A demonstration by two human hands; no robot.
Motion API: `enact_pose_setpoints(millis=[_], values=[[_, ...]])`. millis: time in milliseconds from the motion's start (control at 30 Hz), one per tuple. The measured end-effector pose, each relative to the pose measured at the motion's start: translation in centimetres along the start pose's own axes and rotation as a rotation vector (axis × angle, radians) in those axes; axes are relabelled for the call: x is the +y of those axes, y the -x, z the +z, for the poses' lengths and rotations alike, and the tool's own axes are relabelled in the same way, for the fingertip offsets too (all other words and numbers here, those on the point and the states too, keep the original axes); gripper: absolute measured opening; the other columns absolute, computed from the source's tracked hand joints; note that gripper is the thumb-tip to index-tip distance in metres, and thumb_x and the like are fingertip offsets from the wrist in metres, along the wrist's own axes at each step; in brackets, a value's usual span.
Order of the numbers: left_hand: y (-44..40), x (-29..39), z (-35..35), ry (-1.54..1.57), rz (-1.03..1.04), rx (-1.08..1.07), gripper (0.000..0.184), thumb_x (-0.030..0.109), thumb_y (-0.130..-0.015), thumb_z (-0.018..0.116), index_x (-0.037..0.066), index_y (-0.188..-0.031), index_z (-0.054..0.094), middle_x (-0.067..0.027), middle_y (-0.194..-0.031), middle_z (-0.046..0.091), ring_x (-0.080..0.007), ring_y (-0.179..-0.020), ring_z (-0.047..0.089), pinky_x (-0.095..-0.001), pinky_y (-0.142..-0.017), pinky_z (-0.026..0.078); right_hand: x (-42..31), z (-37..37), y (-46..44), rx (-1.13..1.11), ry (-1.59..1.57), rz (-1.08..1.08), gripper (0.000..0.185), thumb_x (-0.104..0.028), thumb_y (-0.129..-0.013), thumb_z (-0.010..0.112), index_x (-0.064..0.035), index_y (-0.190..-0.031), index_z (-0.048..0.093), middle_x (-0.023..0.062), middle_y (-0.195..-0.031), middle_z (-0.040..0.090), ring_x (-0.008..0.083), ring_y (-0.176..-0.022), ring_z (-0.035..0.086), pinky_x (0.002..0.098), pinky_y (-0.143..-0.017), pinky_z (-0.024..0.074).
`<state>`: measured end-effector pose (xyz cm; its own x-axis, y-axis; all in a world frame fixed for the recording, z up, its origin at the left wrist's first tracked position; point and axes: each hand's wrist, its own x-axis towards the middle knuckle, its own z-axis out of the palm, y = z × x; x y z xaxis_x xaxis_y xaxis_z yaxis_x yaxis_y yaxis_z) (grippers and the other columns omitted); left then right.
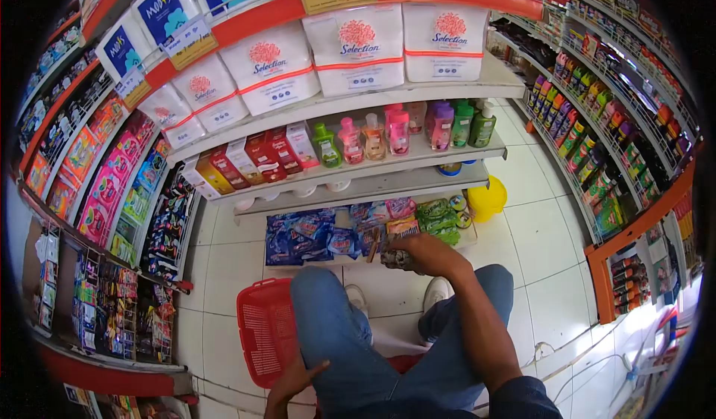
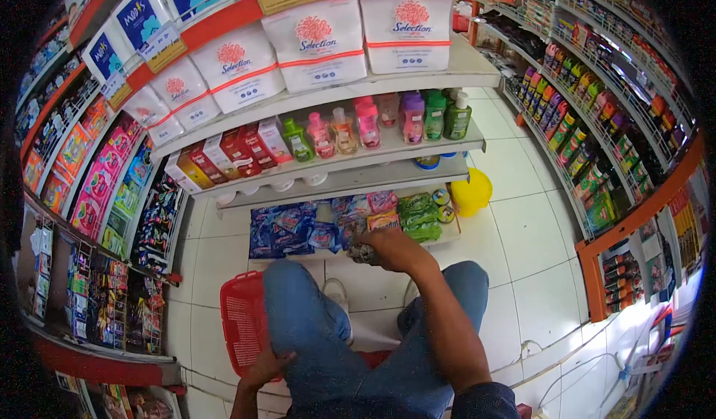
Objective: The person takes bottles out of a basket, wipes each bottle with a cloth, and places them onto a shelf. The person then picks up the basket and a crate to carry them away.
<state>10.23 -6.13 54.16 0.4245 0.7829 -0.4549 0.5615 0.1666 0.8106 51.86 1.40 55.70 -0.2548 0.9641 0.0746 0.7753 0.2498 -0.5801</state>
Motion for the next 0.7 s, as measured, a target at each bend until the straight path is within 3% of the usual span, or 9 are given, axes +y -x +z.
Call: enact_pose_setpoints(millis=[100,200,267,333,400,467,500,567,700], values=[[2.7,2.2,-0.8,0.023,0.01,-0.106,0.083,0.044,-0.098,0.063,0.005,-0.158,0.021,-0.0253,-0.155,0.036,-0.0374,-0.141,0.04,-0.049,-0.107,0.045,-1.3,-0.6,-0.2,-0.052,0.004,0.044,0.052,-0.003,-0.076,0.076,-0.0144,-0.126,0.065,0.0199,-0.111,0.07,0.0398,-0.105,0.066,0.0473,-0.09,0.0527],[2.1,9.3,-3.4,-0.664,-0.374,-0.462,0.065,0.037,-0.094,0.071,0.001,-0.141,0.046,-0.0176,-0.148,0.047,-0.0296,-0.133,0.049,-0.0418,-0.102,0.048,-1.3,-0.3,-0.2,-0.082,0.011,0.039,0.051,-0.002,-0.077,0.074,-0.0147,-0.126,0.065,0.0198,-0.112,0.07,0.0397,-0.106,0.066,0.0474,-0.091,0.0525],[2.0,12.1,-2.7,-0.358,0.106,-0.341,0.05,0.038,-0.095,0.069,0.002,-0.127,0.056,-0.0114,-0.135,0.056,-0.0253,-0.125,0.054,-0.0402,-0.101,0.047,-1.5,-0.3,-0.5,-0.095,0.011,0.025,0.051,-0.001,-0.077,0.073,-0.0149,-0.126,0.065,0.0198,-0.113,0.07,0.0396,-0.106,0.066,0.0475,-0.091,0.0524],[0.8,16.1,-0.1,0.274,0.531,-0.391,0.052,0.047,-0.098,0.06,0.005,-0.127,0.059,-0.0121,-0.122,0.055,-0.0257,-0.122,0.052,-0.0403,-0.106,0.041,-1.5,-0.2,-0.4,-0.096,0.003,0.019,0.051,-0.001,-0.078,0.072,-0.0148,-0.126,0.065,0.0198,-0.113,0.07,0.0399,-0.106,0.066,0.0476,-0.091,0.0523],[-0.4,22.0,5.0,1.012,0.879,-0.75,0.063,0.063,-0.101,0.039,0.01,-0.128,0.059,-0.0133,-0.113,0.051,-0.026,-0.112,0.047,-0.0408,-0.103,0.037,-1.4,-0.1,-0.5,-0.127,0.01,0.032,0.051,-0.001,-0.078,0.073,-0.014,-0.127,0.065,0.02,-0.112,0.07,0.0403,-0.106,0.066,0.0476,-0.091,0.0523],[-0.2,27.0,10.1,1.203,1.218,-0.963,0.078,0.073,-0.098,0.021,0.014,-0.135,0.055,-0.0153,-0.111,0.048,-0.027,-0.104,0.041,-0.041,-0.094,0.035,-0.3,0.7,-0.5,-0.118,0.018,0.021,0.051,-0.001,-0.077,0.072,-0.0133,-0.125,0.066,0.0198,-0.111,0.07,0.0401,-0.105,0.066,0.047,-0.09,0.0527],[0.9,29.0,13.1,1.396,1.221,-1.144,0.087,0.078,-0.095,0.009,0.02,-0.145,0.052,-0.0163,-0.113,0.049,-0.0277,-0.097,0.038,-0.0391,-0.088,0.034,0.4,1.2,-0.5,-0.087,0.02,0.009,0.05,0.0,-0.075,0.071,-0.0127,-0.124,0.066,0.0196,-0.109,0.071,0.0398,-0.104,0.066,0.0464,-0.089,0.053],[4.6,33.7,15.0,1.978,1.03,-1.178,0.089,0.08,-0.094,0.008,0.025,-0.148,0.05,-0.017,-0.114,0.048,-0.0295,-0.104,0.04,-0.0432,-0.095,0.034,0.6,1.2,0.1,-0.054,0.031,0.052,0.049,0.001,-0.074,0.071,-0.0114,-0.122,0.068,0.0192,-0.108,0.071,0.0398,-0.102,0.066,0.0462,-0.088,0.0532],[4.0,34.0,16.2,1.967,0.971,-1.245,0.09,0.082,-0.092,0.009,0.02,-0.143,0.052,-0.018,-0.117,0.048,-0.0292,-0.103,0.041,-0.0417,-0.093,0.035,1.1,0.2,0.9,-0.041,0.019,0.06,0.049,-0.004,-0.079,0.073,-0.0156,-0.125,0.066,0.0195,-0.11,0.07,0.0397,-0.104,0.067,0.0485,-0.089,0.0535]])
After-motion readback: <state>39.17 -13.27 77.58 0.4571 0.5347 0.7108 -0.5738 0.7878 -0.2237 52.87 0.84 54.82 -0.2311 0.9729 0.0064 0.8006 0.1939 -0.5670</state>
